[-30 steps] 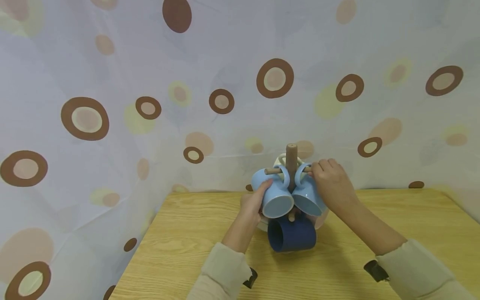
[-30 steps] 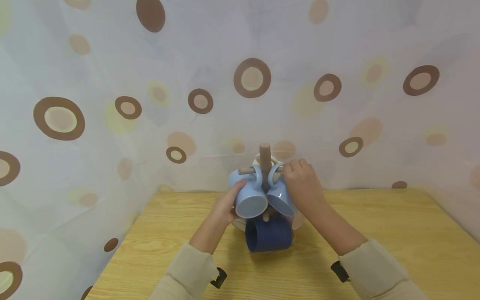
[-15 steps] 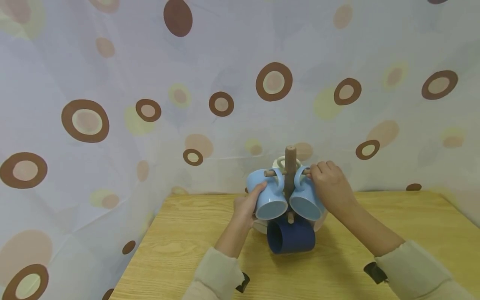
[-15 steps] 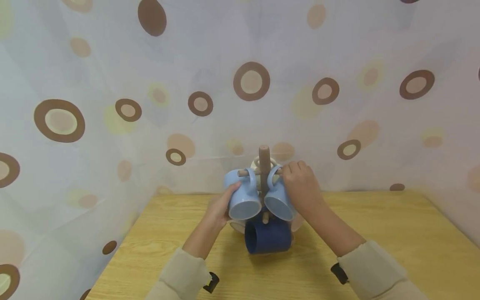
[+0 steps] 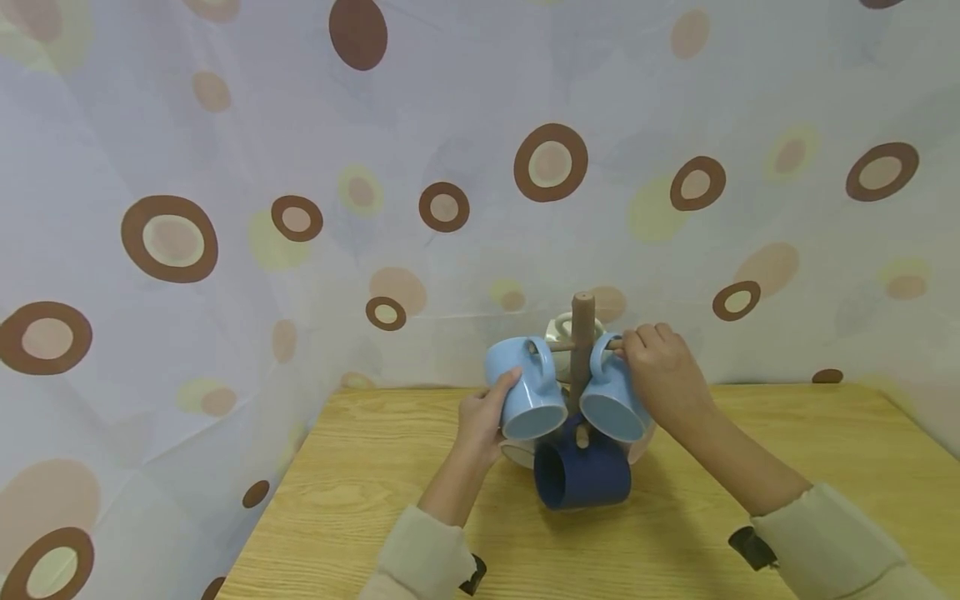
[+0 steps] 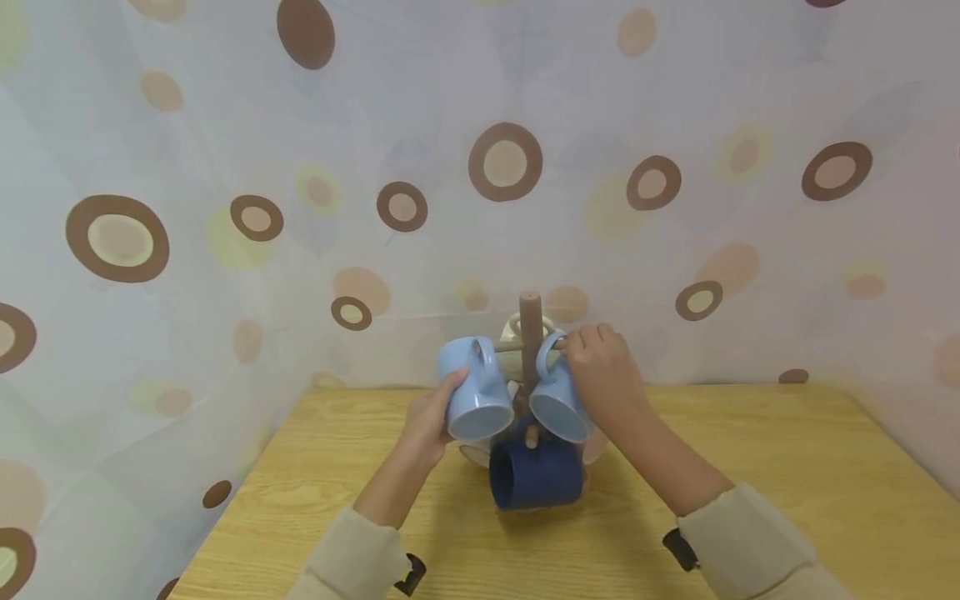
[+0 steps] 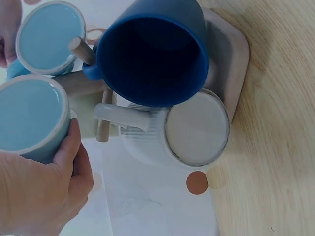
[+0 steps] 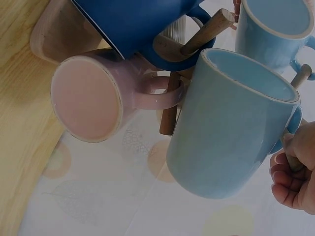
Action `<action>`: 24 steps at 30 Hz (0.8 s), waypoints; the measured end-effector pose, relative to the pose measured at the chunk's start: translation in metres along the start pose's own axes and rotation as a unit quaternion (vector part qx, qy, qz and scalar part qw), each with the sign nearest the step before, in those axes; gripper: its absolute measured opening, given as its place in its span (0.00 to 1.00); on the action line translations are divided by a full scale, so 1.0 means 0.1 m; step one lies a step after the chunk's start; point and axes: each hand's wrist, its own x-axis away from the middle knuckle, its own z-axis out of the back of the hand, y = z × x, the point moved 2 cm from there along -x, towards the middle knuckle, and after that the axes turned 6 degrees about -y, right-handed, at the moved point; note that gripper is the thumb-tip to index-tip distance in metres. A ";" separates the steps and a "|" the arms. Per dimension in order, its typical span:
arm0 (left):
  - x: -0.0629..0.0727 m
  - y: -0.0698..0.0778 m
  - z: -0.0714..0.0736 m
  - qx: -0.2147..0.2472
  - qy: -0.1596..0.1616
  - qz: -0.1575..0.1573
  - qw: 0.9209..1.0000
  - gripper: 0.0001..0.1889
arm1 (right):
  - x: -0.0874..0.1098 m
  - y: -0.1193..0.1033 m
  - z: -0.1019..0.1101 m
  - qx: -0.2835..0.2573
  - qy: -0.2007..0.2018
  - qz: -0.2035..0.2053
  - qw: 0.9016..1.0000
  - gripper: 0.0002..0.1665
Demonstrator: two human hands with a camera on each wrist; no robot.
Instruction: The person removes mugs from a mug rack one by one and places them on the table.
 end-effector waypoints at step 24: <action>-0.03 -0.19 0.37 -0.065 -0.109 -0.147 0.981 0.39 | 0.03 0.00 -0.02 -0.027 0.007 -0.013 1.000 0.12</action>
